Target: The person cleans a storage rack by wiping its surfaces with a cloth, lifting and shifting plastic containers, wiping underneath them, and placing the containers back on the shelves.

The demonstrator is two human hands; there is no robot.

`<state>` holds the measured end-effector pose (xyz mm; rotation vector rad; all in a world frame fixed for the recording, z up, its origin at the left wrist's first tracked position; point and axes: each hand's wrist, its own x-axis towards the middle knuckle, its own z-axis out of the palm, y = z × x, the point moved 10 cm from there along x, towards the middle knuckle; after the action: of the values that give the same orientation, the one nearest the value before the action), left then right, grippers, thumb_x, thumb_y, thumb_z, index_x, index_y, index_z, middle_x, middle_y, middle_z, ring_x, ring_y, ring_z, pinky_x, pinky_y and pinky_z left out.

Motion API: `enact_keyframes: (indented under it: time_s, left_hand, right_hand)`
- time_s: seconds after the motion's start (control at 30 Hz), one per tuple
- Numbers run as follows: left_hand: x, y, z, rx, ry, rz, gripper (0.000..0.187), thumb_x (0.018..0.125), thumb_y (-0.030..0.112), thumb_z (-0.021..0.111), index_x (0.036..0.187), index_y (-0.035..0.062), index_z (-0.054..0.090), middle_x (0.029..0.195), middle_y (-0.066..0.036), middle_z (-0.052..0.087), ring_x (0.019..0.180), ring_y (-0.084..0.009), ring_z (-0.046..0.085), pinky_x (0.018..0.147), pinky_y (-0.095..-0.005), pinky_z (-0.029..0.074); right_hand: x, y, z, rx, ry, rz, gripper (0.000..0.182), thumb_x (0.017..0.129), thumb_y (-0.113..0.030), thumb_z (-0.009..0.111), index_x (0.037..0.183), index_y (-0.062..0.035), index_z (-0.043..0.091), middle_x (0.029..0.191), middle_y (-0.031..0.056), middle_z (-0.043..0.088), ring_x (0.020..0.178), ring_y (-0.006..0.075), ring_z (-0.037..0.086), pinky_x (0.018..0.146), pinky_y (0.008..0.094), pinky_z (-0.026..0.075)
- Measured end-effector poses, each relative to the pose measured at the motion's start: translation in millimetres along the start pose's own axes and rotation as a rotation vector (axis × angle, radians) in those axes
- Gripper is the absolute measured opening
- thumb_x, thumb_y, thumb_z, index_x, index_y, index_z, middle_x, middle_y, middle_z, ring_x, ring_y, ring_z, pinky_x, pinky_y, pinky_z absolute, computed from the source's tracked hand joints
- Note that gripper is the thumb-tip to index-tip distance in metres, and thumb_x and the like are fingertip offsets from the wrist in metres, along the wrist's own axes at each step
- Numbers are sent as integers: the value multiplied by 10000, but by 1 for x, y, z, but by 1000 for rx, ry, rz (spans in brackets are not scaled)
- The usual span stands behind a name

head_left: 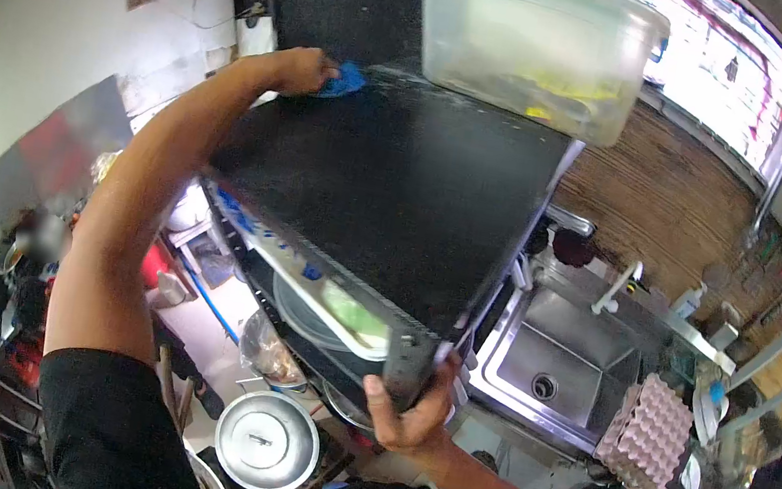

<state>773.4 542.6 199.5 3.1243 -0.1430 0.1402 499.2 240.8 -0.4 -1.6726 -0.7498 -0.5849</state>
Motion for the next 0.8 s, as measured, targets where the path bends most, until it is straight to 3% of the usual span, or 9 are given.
enact_keyframes:
  time_s: [0.07,0.2,0.27,0.47,0.63,0.67,0.7,0.77,0.8]
  left_hand:
    - [-5,6,-6,-25,73,46,372,1030,237,467,1271,18,647,1203,-260,664,1151,-405,631,997,-466,476]
    - [-13,38,-11,78,132,143,326,993,190,507,1178,-18,677,1063,-283,686,1028,-435,661,901,-486,515]
    - [-32,82,-13,139,123,165,326,990,145,506,1257,15,642,1120,-260,691,1046,-410,666,909,-475,507]
    - [-143,261,-28,-230,138,781,317,979,96,556,1249,-64,595,1260,-263,622,1151,-386,623,985,-424,493]
    - [-119,222,-26,-191,192,856,346,1018,153,518,1314,-13,580,1283,-206,638,1218,-349,596,1037,-410,454]
    - [-95,186,-17,-205,20,548,380,1035,189,486,1371,27,557,1333,-191,619,1232,-337,593,1064,-399,440]
    - [-78,153,-20,-244,198,722,400,1006,165,518,1396,84,561,1178,-232,679,945,-368,688,865,-407,530]
    - [-46,75,-15,-51,144,373,390,1016,189,498,1392,114,572,1167,-239,684,1010,-363,685,903,-407,516]
    - [-42,47,-15,-90,145,320,385,1018,186,492,1386,105,574,1153,-244,686,1015,-379,682,906,-426,513]
  right_hand:
    - [7,-9,-4,-10,17,-116,672,814,-180,741,1384,44,465,1366,248,514,1303,414,446,1113,472,341]
    - [12,-21,-9,-52,46,-169,652,761,-158,756,1317,49,484,1320,250,519,1225,402,480,1045,472,370]
    - [11,-16,-5,-31,40,-180,678,751,-144,762,1330,58,472,1338,255,515,1237,405,475,1047,463,376]
    - [9,-14,-5,18,51,-120,657,780,-142,746,1358,30,486,1310,200,562,1247,414,489,1090,479,373]
    - [7,-11,-3,9,16,-172,680,769,-159,754,1342,64,464,1314,223,534,1212,400,471,1044,493,354]
    - [6,-10,-3,12,12,-169,682,769,-156,755,1345,63,463,1318,224,533,1218,396,471,1047,487,355]
    - [6,-11,-3,13,7,-170,683,770,-154,757,1347,62,462,1322,225,532,1224,393,471,1050,481,357]
    - [8,-11,-3,7,4,-183,688,768,-148,760,1351,62,460,1329,228,529,1237,386,471,1055,467,361]
    - [8,-11,-2,-2,3,-190,691,767,-146,762,1352,63,459,1333,229,527,1244,383,470,1058,460,364]
